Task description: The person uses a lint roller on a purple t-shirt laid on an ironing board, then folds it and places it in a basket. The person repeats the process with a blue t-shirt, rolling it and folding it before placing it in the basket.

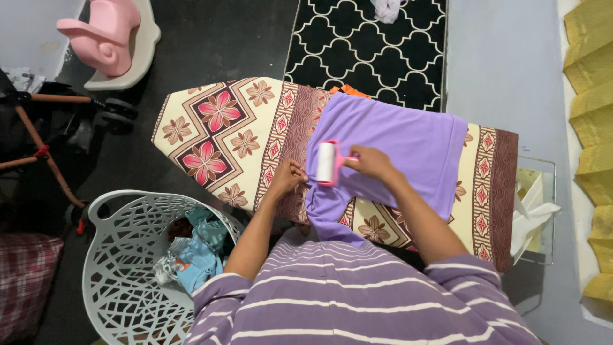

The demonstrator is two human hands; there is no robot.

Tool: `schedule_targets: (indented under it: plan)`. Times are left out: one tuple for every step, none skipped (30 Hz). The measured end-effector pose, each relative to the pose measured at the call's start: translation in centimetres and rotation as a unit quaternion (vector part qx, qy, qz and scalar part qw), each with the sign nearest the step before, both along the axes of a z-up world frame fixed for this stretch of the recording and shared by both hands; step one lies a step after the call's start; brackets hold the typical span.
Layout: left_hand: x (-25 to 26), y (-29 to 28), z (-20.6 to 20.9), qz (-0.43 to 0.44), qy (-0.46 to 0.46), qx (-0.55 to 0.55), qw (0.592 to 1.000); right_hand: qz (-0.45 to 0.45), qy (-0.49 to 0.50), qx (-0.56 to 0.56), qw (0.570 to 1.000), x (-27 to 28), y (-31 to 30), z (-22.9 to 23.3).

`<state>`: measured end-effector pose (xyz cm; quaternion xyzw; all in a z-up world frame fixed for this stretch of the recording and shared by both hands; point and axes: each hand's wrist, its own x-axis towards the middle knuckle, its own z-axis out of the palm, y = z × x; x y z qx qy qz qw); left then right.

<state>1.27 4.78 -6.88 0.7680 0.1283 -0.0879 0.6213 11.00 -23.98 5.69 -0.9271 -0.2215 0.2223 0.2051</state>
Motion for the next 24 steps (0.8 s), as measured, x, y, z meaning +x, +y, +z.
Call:
schedule_targets:
  plan:
    - [-0.1,0.5,-0.4,-0.019,-0.002,-0.016,1.0,-0.001,-0.007,0.019,1.0,-0.5,1.2,-0.4]
    - [-0.2,0.7,-0.5,-0.017,-0.019,0.039,0.999,-0.004,-0.016,0.038,0.999,-0.9,2.3,-0.7]
    - [-0.4,0.8,-0.4,-0.015,-0.036,0.093,0.995,-0.006,-0.024,0.056,0.998,-1.2,2.9,-0.8]
    - [-0.5,0.8,-0.2,-0.015,-0.053,0.147,0.988,-0.008,-0.011,0.056,0.998,-1.2,2.9,-0.7]
    - [-0.4,0.7,0.3,-0.025,-0.068,0.15,0.986,-0.011,0.003,0.055,0.998,-1.2,2.9,-0.6]
    - [-0.4,0.4,1.0,-0.036,-0.081,0.151,0.985,-0.016,0.017,0.055,0.998,-1.2,2.6,-0.5]
    - [-0.4,0.0,1.9,-0.047,-0.094,0.153,0.983,-0.023,0.031,0.052,0.998,-1.4,2.1,-0.4]
    - [-0.5,-0.5,2.9,-0.065,-0.106,0.202,0.972,-0.03,0.043,0.05,0.997,-1.5,1.4,-0.2]
    - [-0.8,-1.1,4.1,-0.082,-0.118,0.25,0.958,-0.036,0.055,0.047,0.997,-1.5,0.7,-0.1]
    - [-1.2,-1.5,5.2,-0.099,-0.129,0.297,0.941,-0.034,0.051,0.049,0.997,-1.5,-0.1,-0.1]
    - [-1.5,-1.9,6.3,-0.114,-0.113,0.314,0.936,-0.032,0.048,0.051,0.997,-1.4,-1.1,-0.1]
    - [-1.6,-2.2,7.2,-0.13,-0.098,0.33,0.93,-0.032,0.044,0.053,0.997,-1.5,-2.2,0.0]
    - [-1.6,-2.7,7.9,-0.146,-0.082,0.347,0.923,-0.042,0.055,0.048,0.996,-1.7,-3.3,0.0]
    - [-1.3,-3.1,8.3,-0.15,-0.062,0.358,0.92,-0.052,0.064,0.043,0.996,-1.7,-4.5,0.2]
    - [-0.9,-3.4,8.4,-0.154,-0.042,0.369,0.916,-0.062,0.074,0.038,0.995,-1.8,-5.6,0.5]
    - [-0.6,-3.5,8.3,-0.158,-0.021,0.38,0.911,-0.073,0.09,0.029,0.993,-1.9,-6.8,0.7]
    - [-0.6,-3.5,8.1,-0.155,-0.033,0.377,0.912,-0.084,0.106,0.02,0.991,-2.1,-8.1,1.0]
    - [-0.5,-3.5,7.8,-0.153,-0.045,0.375,0.913,-0.095,0.122,0.011,0.988,-2.2,-9.4,1.2]
    - [-0.4,-3.5,7.6,-0.151,-0.056,0.372,0.914,-0.098,0.131,0.003,0.987,-2.2,-10.6,1.4]
    - [-0.4,-3.6,7.4,-0.146,-0.061,0.379,0.912,-0.101,0.14,-0.005,0.985,-2.2,-11.8,1.4]
    - [-0.4,-3.8,7.4,-0.142,-0.065,0.386,0.909,-0.105,0.149,-0.012,0.983,-2.1,-13.0,1.3]
    - [-0.5,-4.1,7.4,-0.138,-0.068,0.393,0.907,-0.113,0.157,-0.024,0.981,-2.2,-14.3,1.1]
    - [-0.4,-4.3,7.6,-0.139,-0.054,0.398,0.905,-0.122,0.165,-0.037,0.978,-2.1,-15.5,0.9]
    - [-0.2,-4.6,7.7,-0.14,-0.04,0.403,0.904,-0.131,0.174,-0.048,0.975,-2.1,-16.7,0.6]
